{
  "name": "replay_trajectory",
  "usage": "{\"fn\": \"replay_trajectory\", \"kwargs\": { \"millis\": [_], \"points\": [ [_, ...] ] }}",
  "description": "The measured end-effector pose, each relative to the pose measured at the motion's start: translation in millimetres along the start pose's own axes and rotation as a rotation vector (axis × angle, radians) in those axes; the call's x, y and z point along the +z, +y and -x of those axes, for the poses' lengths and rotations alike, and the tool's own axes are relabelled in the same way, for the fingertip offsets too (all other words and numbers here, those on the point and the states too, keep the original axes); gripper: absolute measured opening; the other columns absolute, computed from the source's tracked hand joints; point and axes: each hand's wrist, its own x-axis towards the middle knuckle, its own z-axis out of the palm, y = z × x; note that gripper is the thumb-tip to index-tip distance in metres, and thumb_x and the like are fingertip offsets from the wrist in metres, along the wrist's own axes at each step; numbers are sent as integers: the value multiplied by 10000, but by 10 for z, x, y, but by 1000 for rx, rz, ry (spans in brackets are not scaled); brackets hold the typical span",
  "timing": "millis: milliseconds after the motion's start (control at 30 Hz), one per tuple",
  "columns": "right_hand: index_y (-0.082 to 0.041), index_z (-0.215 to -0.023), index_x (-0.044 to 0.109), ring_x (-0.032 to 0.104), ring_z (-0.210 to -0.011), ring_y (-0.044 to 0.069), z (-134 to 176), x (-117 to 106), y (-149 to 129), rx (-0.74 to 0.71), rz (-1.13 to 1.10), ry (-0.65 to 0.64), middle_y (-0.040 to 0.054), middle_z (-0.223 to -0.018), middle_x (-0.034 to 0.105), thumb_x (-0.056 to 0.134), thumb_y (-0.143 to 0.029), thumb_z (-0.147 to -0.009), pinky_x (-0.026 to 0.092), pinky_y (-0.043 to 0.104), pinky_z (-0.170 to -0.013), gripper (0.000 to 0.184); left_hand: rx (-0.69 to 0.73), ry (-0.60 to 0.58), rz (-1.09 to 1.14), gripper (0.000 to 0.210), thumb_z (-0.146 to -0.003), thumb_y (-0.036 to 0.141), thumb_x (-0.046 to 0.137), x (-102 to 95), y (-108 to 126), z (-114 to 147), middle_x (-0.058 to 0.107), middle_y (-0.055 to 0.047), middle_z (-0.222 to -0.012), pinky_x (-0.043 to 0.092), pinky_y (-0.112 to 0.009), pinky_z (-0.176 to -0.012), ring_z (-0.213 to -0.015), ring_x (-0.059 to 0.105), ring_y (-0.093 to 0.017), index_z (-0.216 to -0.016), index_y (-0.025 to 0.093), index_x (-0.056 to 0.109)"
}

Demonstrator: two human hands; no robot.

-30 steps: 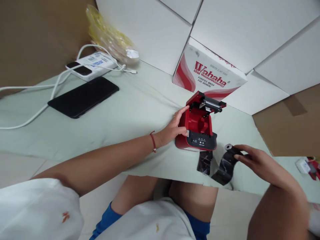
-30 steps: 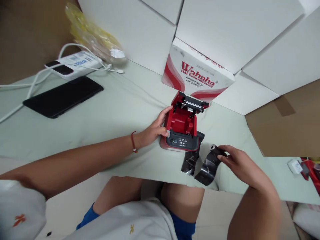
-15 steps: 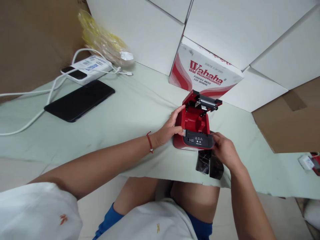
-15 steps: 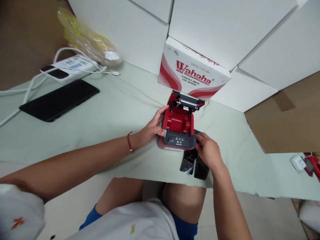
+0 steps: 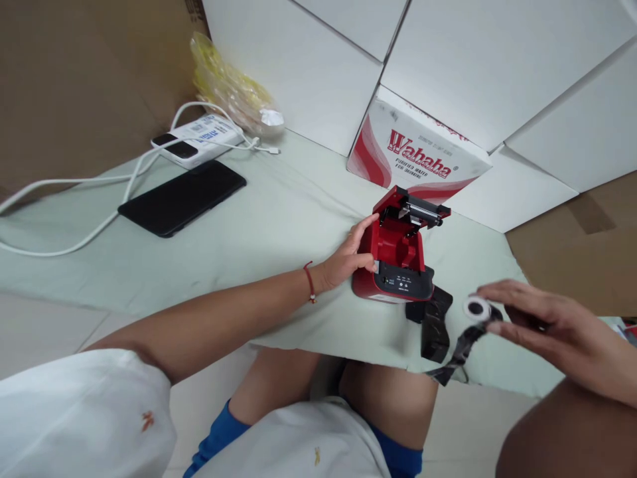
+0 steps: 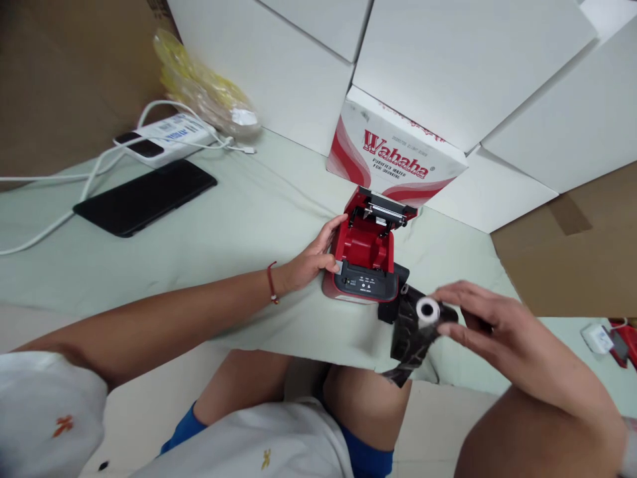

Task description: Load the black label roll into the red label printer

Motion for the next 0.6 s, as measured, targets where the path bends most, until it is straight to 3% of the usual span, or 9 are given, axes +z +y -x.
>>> {"fn": "replay_trajectory", "kwargs": {
  "millis": [67,200,333,600],
  "points": [
    [-316,-1201,787,766,-951,261,-243,87,-118,27,38,132,77,-1188,796,676,-559,-980,631,349,-771,347,-32,6,56,1030,-669,243,671,19,24,10,392,-31,-1694,277,-575,-1328,-1569,353,-367,-1637,371,343],
    [-254,-1280,764,745,-887,241,-861,556,-310,145,274,242,78,-1302,770,633,-406,-987,586,384,-804,355,-72,11,103,1057,-667,235,683,35,29,18,387,-54,-1702,277,-562,-1330,-1582,343,-370,-1651,334,310],
    [-267,-1362,736,748,-1047,296,-1214,841,-460,268,518,181,71,-1431,723,582,-308,-1007,551,384,-776,389,-31,27,30,1068,-644,226,688,5,-44,-3,353,-42,-1727,197,-559,-1362,-1622,274,-368,-1646,341,335],
    [-301,-1397,723,754,-1058,325,-1515,863,-479,326,587,32,80,-1422,738,601,-249,-968,525,378,-752,449,-2,22,0,1053,-659,226,689,-12,-96,-24,370,-33,-1713,183,-539,-1367,-1611,287,-353,-1646,355,345]
  ]
}}
